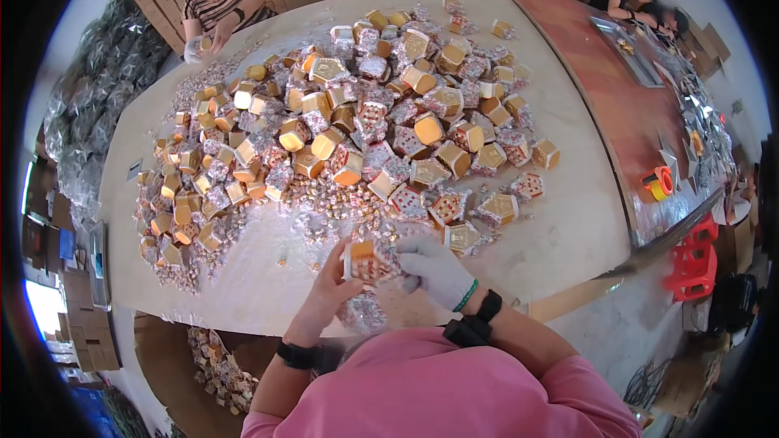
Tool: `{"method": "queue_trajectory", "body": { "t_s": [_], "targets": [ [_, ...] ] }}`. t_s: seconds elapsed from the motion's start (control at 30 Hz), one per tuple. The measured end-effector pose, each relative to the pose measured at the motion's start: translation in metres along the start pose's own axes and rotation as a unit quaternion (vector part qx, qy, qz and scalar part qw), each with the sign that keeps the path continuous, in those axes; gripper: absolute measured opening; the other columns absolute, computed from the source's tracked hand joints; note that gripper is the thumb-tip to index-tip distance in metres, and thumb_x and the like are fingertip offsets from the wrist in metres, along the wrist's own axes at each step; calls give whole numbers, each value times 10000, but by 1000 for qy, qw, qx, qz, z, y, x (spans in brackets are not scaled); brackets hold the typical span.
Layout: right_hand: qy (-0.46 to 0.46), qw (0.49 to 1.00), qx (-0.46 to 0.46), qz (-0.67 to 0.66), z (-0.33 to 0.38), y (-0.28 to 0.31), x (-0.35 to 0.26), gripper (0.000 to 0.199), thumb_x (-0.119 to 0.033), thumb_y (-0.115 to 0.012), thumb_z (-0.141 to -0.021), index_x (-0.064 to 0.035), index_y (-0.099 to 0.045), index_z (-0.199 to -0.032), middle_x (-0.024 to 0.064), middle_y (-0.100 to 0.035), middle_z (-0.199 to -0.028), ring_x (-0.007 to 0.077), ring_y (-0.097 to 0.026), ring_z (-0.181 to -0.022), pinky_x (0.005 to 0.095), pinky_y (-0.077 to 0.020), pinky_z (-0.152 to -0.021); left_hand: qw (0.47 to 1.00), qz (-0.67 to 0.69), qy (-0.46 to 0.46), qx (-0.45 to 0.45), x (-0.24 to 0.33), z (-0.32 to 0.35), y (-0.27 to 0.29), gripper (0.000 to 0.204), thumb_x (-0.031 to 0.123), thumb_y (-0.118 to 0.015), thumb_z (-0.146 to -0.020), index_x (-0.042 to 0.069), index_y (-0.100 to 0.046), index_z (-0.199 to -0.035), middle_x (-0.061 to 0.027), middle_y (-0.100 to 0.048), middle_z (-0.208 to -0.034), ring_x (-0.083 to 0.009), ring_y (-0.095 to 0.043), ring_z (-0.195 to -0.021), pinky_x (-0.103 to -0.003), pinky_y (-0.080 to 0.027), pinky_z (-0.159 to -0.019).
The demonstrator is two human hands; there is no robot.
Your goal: Sorting and packing small wrapped products into containers at a workstation.
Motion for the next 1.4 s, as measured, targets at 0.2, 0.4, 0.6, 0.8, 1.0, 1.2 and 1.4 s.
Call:
{"method": "queue_trajectory", "body": {
  "t_s": [0.2, 0.4, 0.6, 0.8, 1.0, 1.2, 1.4],
  "targets": [
    [95, 984, 12, 149, -1, -2, -17, 148, -192, -585, -878, -61, -562, -942, 7, -528, -709, 74, -521, -576, 239, -450, -524, 982, -188, 27, -2, 7, 1, 4, 672, 49, -673, -793, 53, -330, -1371, -129, -555, -1138, -151, -601, -912, -292, -527, -756],
    [-23, 997, 9, -77, -8, 7, -6, 300, -352, -540, -915, -70, -530, -815, 19, -503, -617, 98, -461, -437, 254, -388, -379, 992, -101, 60, 50, -1, 2, 16, 544, 53, -690, -795, 0, -400, -1253, -93, -589, -1032, -142, -614, -898, -280, -539, -744],
    [-181, 980, -29, 71, -2, -5, 3, 421, -439, -507, -923, -72, -508, -715, 14, -449, -502, 102, -377, -326, 246, -314, -301, 992, -127, 5, 4, 9, 2, 4, 636, 311, -779, -754, 34, -447, -1220, -46, -568, -1030, -134, -601, -888, -311, -535, -781],
    [-164, 985, -40, -39, -2, -18, 19, 427, -445, -517, -921, -86, -506, -691, -4, -434, -482, 90, -370, -328, 244, -290, -304, 999, 19, 0, 33, -9, 5, 14, 618, 338, -762, -769, 35, -457, -1213, -51, -611, -982, -134, -601, -888, -285, -510, -793],
    [-113, 939, -122, -301, -20, -34, 11, 324, -369, -517, -930, -112, -506, -733, -12, -427, -510, 119, -385, -370, 262, -344, -383, 975, 201, -9, 97, -44, 11, 25, 452, 221, -616, -880, 37, -424, -1246, -81, -583, -1080, -180, -610, -954, -343, -535, -783],
    [-22, 955, -116, -272, -41, -3, -6, 115, -184, -553, -878, -84, -539, -822, 25, -516, -748, 144, -498, -645, 335, -435, -625, 903, 343, 32, 255, -71, 51, 81, 409, 465, -504, -925, 125, -518, -1152, -42, -613, -964, -147, -607, -725, -327, -520, -589],
    [-1, 955, -9, -296, -12, 44, -5, 93, -40, -497, -810, -73, -527, -893, 23, -496, -761, 155, -468, -682, 317, -409, -641, 759, 452, -220, 413, -89, 238, 272, 455, 517, -519, -901, 80, -560, -1019, -14, -609, -827, -141, -596, -732, -279, -516, -632]
  ]
}}
Point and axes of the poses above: each hand's wrist, its own z-axis away from the middle knuckle, its own y-axis out of the back of the hand, x = y × z, the point moved 6 cm from there along -z, towards the middle knuckle
